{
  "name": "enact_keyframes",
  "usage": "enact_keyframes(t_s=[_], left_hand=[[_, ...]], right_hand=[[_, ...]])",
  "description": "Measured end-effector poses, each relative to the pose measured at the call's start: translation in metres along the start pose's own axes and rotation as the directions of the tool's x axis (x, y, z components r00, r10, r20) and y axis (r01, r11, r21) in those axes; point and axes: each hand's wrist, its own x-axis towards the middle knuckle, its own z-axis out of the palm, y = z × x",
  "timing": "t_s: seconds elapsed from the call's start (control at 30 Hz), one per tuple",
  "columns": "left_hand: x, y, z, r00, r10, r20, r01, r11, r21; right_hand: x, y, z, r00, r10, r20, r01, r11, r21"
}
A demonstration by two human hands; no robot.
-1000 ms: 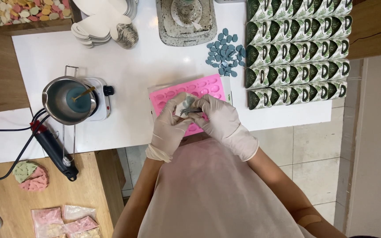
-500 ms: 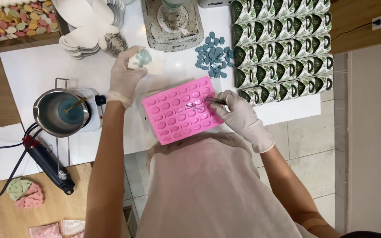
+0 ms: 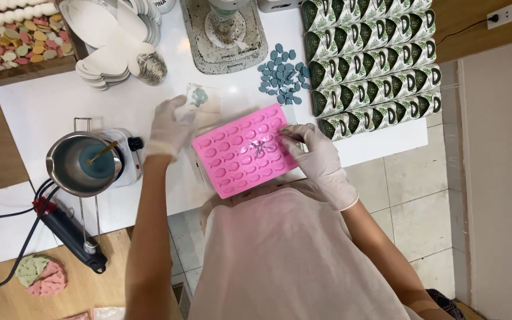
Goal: The recorder is preparing small wax or candle products, including handling wax shapes, using a mold, and stirring wax in a melting pot.
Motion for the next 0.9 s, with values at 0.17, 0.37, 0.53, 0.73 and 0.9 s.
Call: enact_keyframes(t_s=[0.17, 0.37, 0.53, 0.73, 0.9], left_hand=[[-0.084, -0.053, 0.027, 0.984, 0.067, -0.165, -0.105, 0.967, -0.233], [-0.145, -0.009, 0.064, 0.992, -0.085, -0.096, 0.033, 0.893, -0.448], [-0.136, -0.002, 0.059, 0.985, -0.172, 0.002, 0.162, 0.922, -0.353], [-0.116, 0.043, 0.027, 0.981, -0.039, 0.192, 0.114, 0.910, -0.399], [-0.072, 0.052, 0.053, 0.964, 0.112, 0.241, 0.068, 0.771, -0.633]], right_hand=[[-0.010, 0.015, 0.011, 0.968, 0.212, -0.136, -0.214, 0.977, -0.004], [-0.017, 0.042, 0.041, 0.961, 0.152, -0.232, -0.129, 0.985, 0.112], [-0.014, 0.039, 0.034, 0.929, 0.362, -0.076, -0.316, 0.884, 0.343], [-0.014, 0.050, 0.022, 0.942, 0.336, -0.019, -0.282, 0.818, 0.501], [0.014, 0.070, -0.029, 0.940, 0.339, -0.034, -0.263, 0.786, 0.559]])
